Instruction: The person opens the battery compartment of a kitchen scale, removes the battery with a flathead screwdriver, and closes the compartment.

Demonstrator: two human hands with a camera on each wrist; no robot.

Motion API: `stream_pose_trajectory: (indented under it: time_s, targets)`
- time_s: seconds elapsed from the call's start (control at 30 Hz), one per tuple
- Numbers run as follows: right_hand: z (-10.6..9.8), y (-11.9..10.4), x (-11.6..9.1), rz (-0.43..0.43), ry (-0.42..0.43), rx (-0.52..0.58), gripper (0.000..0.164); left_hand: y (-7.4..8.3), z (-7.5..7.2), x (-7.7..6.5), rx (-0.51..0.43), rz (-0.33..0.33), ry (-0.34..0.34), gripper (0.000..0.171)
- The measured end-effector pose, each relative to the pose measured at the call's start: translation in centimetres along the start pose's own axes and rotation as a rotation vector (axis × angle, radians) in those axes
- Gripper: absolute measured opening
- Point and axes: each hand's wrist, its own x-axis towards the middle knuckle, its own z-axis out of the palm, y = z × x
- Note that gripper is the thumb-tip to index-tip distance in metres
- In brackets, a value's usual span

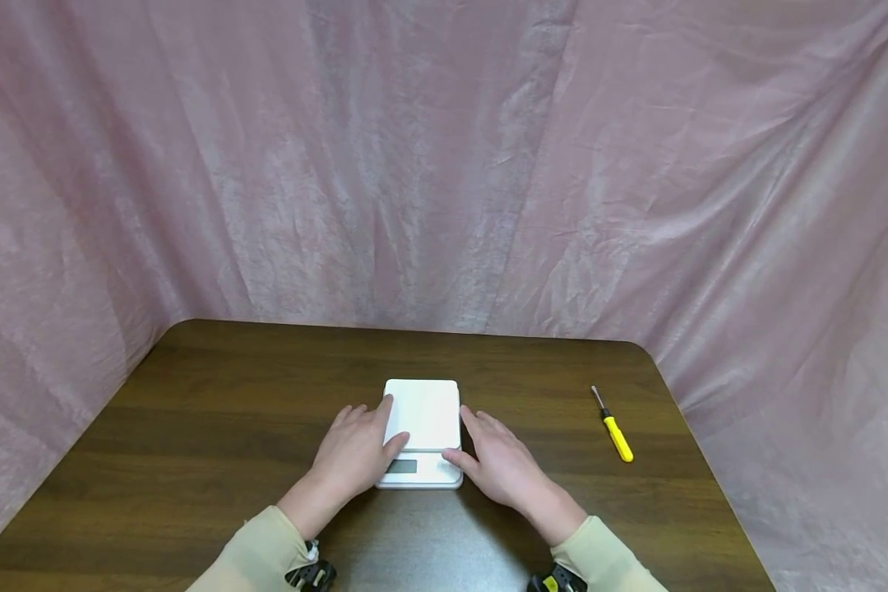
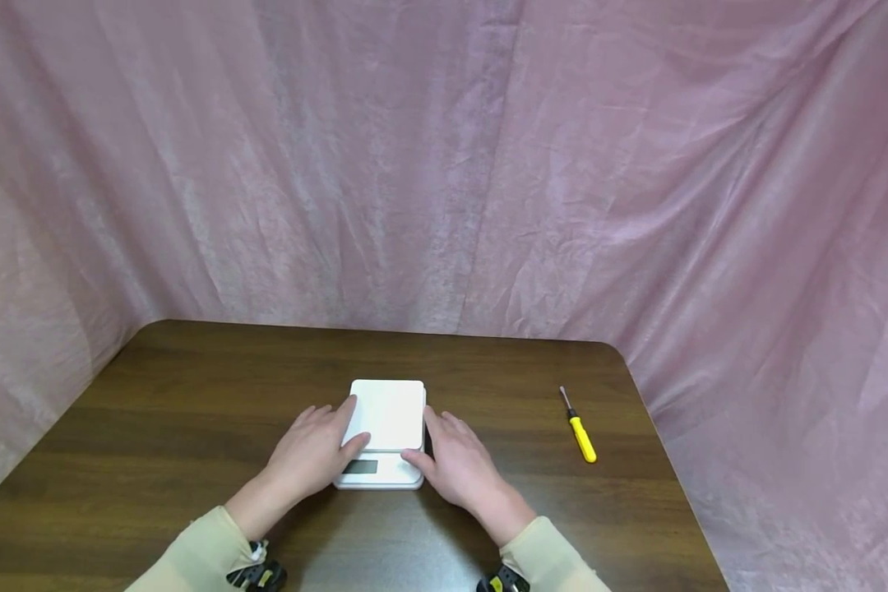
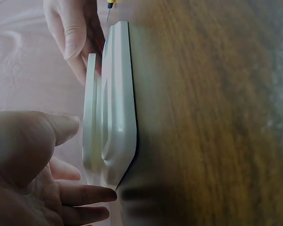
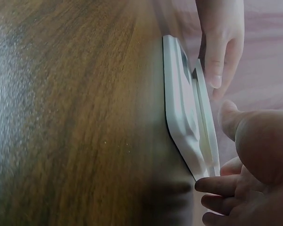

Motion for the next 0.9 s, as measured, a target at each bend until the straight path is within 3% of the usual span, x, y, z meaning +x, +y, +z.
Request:
stream_pose_trajectory:
  time_s: [0.67,0.9]
  targets:
    - [0.77,0.38,0.33,-0.029,0.043,0.063,0.086,0.16,-0.03,0.19,-0.052,0.027,0.001,0.073]
    - [0.69,-0.33,0.85,0.012,0.057,0.081,0.077,-0.01,0.03,0.53,-0.084,0.026,-0.011,0.074]
